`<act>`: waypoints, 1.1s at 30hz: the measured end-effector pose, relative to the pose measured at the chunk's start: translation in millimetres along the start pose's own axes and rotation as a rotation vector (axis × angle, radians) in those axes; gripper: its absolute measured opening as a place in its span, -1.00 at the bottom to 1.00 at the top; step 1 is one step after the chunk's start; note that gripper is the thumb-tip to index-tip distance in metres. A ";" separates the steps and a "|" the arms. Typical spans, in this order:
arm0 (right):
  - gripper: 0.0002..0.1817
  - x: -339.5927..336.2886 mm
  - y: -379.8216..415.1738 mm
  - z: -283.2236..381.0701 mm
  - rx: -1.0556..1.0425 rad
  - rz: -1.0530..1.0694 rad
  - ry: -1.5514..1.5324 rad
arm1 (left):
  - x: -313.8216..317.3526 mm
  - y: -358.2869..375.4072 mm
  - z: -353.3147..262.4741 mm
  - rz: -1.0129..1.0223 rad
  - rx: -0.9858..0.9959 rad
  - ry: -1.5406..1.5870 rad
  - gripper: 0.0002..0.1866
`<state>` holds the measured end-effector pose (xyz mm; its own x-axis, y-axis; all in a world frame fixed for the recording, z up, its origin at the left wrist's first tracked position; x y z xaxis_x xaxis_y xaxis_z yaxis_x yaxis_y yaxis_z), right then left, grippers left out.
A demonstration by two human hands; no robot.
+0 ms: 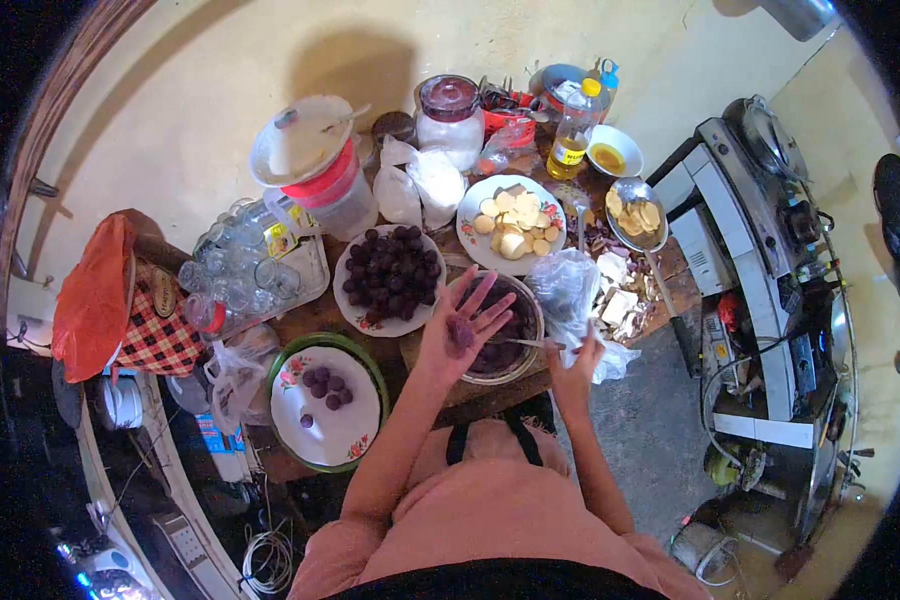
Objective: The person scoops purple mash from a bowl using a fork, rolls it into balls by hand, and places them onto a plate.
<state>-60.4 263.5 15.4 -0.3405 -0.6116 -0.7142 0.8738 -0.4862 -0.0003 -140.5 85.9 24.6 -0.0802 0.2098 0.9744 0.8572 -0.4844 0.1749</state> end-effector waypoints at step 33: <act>-0.27 73.7 3.2 140.1 -0.803 0.300 0.353 | 2.2 -23.3 57.4 0.134 -0.037 -0.051 -0.15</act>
<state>-131.3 129.4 60.8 -0.0506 -0.3524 -0.9345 0.9315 0.3209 -0.1714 -131.4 146.4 14.6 0.0601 0.1839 0.9811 0.8390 -0.5419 0.0502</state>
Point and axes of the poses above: each hand's wrist, its own y-axis away from the middle knuckle, its own x-axis out of the palm, z = x × y, the point moved 8 cm from there along -y, towards the middle knuckle, and after that the axes turned 7 degrees about y, right-handed, at the moved point
